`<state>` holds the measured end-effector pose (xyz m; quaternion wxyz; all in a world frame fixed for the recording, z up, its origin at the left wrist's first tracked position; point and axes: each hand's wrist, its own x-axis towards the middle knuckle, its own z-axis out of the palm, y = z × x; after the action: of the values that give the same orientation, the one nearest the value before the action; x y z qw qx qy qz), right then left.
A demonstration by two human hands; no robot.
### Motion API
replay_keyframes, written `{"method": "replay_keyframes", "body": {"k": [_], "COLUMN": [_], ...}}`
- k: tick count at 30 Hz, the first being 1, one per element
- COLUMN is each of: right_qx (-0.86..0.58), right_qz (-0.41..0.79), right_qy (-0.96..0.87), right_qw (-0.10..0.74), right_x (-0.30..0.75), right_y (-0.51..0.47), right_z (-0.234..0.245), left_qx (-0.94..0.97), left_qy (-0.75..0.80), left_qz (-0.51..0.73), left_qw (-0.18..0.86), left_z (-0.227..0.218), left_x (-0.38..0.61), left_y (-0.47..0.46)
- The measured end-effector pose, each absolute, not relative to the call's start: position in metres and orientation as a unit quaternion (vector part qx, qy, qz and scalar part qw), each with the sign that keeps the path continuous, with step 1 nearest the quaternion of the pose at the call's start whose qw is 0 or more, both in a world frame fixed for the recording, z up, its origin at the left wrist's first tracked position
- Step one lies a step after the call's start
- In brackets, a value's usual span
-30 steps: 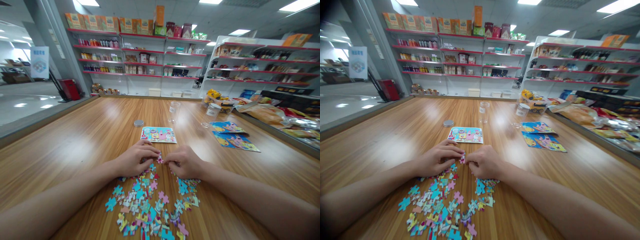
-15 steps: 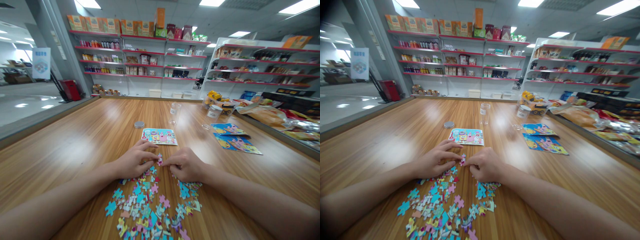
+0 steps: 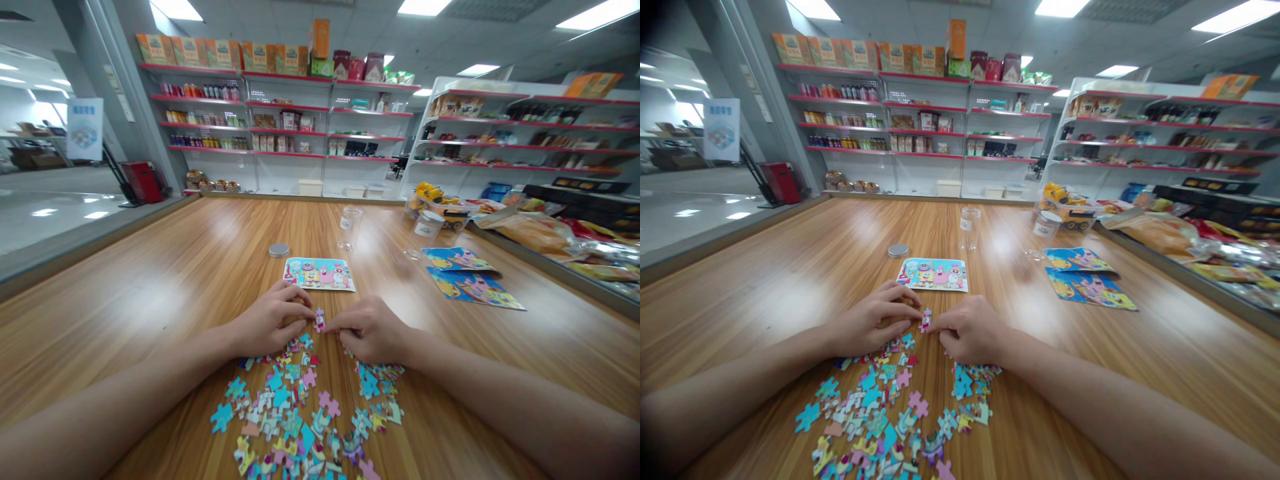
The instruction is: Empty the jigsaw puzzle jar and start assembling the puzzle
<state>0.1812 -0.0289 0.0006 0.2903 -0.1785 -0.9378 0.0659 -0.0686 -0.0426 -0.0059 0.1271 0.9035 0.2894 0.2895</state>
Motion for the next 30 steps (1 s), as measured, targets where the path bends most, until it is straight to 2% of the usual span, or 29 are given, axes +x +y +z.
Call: {"method": "replay_keyframes", "body": {"k": [13, 18, 24, 30], "right_qx": [-0.188, -0.188, -0.238, -0.275], "right_qz": [0.063, 0.021, -0.015, -0.012], "right_qy": [-0.938, -0.946, -0.926, -0.930], "right_qw": [0.285, 0.263, 0.292, 0.244], "right_x": [0.1807, 0.1811, 0.1812, 0.1818], "right_y": [-0.0282, -0.0298, -0.0274, -0.0245], "right_z": [-0.0003, -0.0008, -0.0034, -0.0061], "left_qx": [0.906, 0.904, 0.915, 0.930], "left_qy": [0.286, 0.290, 0.239, 0.192], "left_qz": [0.286, 0.289, 0.297, 0.283], "left_qw": [0.130, 0.122, 0.130, 0.137], "left_z": [-0.0059, -0.0061, -0.0033, -0.0009], "left_x": [-0.0694, -0.0696, -0.0695, -0.0700], "left_y": [-0.0428, -0.0415, -0.0419, -0.0442]}}
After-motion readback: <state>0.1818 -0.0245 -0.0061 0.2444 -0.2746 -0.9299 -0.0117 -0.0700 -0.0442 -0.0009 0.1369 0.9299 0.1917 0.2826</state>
